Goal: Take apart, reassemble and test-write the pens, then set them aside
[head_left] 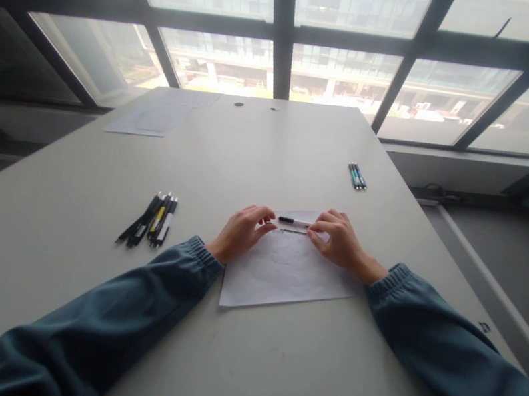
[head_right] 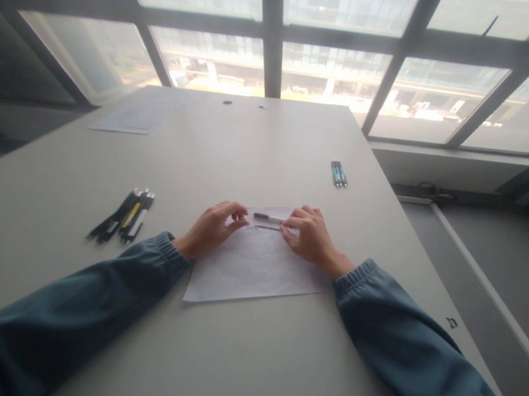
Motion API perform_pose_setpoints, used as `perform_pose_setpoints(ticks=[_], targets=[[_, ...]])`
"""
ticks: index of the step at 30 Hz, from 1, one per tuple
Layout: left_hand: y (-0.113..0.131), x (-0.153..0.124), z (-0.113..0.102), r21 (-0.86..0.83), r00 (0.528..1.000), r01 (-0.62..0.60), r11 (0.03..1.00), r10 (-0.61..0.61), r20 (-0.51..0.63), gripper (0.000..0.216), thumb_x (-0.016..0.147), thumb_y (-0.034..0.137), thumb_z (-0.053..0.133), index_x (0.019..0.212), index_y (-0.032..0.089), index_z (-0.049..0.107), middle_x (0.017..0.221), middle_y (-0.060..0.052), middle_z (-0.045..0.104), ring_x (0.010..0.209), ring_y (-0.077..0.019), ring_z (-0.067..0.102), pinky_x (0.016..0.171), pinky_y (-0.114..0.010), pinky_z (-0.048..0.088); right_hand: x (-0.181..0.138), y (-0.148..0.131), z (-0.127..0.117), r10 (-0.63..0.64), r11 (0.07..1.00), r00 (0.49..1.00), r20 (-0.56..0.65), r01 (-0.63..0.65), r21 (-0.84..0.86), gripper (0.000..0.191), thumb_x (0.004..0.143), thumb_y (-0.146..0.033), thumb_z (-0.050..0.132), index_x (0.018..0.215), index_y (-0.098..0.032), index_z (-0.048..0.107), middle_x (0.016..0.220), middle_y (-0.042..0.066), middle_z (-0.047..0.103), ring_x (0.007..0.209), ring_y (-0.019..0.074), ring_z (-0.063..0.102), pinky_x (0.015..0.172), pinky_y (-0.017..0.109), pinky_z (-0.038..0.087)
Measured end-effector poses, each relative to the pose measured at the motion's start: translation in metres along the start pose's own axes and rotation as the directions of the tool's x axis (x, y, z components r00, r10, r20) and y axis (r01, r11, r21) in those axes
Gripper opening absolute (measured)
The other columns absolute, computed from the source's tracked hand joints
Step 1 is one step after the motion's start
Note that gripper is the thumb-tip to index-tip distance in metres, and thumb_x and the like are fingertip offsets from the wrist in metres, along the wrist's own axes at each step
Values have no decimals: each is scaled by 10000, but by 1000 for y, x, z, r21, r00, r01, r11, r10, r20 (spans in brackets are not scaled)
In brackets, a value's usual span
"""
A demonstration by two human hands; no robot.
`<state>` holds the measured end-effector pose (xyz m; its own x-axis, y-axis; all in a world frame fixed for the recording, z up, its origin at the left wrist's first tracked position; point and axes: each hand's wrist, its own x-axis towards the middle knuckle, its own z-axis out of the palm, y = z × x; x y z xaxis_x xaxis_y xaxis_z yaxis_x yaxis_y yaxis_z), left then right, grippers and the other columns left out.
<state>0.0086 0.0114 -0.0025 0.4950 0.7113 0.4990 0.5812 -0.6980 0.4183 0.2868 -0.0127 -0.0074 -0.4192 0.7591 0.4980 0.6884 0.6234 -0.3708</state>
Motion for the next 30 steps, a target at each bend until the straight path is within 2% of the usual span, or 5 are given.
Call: perform_pose_setpoints(ticks=[3, 8, 19, 23, 30], targets=[[1, 1, -1, -11, 999, -4, 1000, 4, -37, 197, 959, 377, 622, 883, 205, 681, 814, -30, 675, 766, -175, 618, 726, -304, 492, 0, -2, -1, 23, 1000, 999, -35, -23, 3, 135, 902, -219, 659, 779, -214, 716, 822, 46, 701, 861, 220, 587, 867, 399, 388], [-1, 1, -1, -31, 995, -29, 999, 26, -97, 184, 973, 338, 599, 913, 209, 716, 859, -50, 682, 830, -190, 634, 778, -326, 506, 0, -2, -1, 32, 999, 997, -73, -32, 2, 198, 930, -242, 630, 747, -205, 694, 797, 41, 695, 839, 212, 583, 843, 387, 390], [-2, -1, -1, 83, 987, 145, 986, -150, 55, 120, 911, 219, 647, 1008, 216, 719, 951, -28, 728, 910, -203, 643, 852, -341, 516, 1, 1, 1, 59, 998, 998, -33, -59, 18, 72, 904, -201, 643, 886, -219, 710, 826, 37, 695, 866, 223, 581, 854, 384, 412], [-2, 0, -1, 87, 985, 156, 984, -162, 65, 144, 907, 194, 624, 1015, 218, 716, 964, -29, 728, 924, -202, 640, 872, -340, 510, 1, 1, 2, 50, 999, 998, 47, -49, -12, 156, 875, -255, 699, 1027, -221, 694, 897, 53, 686, 911, 244, 565, 866, 393, 417], [-3, 0, -2, 79, 983, 167, 983, -172, 62, 164, 910, 226, 624, 1047, 218, 713, 967, -42, 714, 919, -205, 645, 873, -337, 518, 1, 5, 4, 61, 996, 996, 59, -57, -69, 120, 871, -259, 709, 983, -220, 697, 944, 64, 673, 946, 253, 543, 877, 394, 400]])
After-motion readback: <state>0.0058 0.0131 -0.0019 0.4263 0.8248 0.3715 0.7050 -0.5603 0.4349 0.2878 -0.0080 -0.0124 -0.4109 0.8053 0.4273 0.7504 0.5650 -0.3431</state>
